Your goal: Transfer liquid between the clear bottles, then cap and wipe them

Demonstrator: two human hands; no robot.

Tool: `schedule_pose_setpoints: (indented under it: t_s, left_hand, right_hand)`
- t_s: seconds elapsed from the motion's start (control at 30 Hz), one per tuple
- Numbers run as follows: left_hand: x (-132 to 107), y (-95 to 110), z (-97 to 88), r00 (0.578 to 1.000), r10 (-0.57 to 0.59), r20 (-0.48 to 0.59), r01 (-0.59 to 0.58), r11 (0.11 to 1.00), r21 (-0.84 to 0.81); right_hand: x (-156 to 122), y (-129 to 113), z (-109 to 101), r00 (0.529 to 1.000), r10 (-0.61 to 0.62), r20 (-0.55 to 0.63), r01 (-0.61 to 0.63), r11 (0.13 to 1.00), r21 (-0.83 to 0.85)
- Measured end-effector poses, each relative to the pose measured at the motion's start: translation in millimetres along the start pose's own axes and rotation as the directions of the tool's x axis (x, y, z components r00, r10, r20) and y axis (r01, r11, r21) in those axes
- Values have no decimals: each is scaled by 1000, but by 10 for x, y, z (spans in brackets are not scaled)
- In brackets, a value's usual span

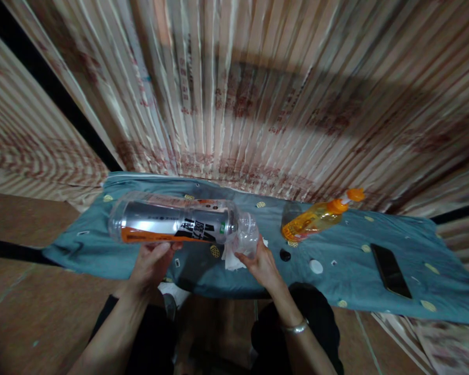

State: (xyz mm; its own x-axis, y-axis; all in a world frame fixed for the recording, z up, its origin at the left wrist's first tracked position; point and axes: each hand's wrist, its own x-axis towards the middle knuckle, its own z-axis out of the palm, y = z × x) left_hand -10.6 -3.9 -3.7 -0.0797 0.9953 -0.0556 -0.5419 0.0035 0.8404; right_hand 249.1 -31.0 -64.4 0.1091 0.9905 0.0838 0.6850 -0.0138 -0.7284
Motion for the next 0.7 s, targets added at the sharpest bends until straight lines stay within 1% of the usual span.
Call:
schedule_pose_setpoints:
  t_s: [0.2,0.33,0.5,0.7]
  left_hand:
    - [-13,9,-2,1000,-1,-2,1,1000,3]
    - [-15,16,-2,1000,-3,6,3,1000,26]
    - [-17,19,5,1000,-23,1,23,1000,7]
    - [-21,27,21,1000,-9,5,9,1000,-3]
  right_hand:
    - [15,-16,0,1000,-2,-12,2,1000,16]
    - [21,-43,-9,999,20,-33,-20,1000,14]
    - [28,-76,-22,998,56,-5,-56,998,30]
    - [27,-66,-6,1000,9,-6,-9,999,41]
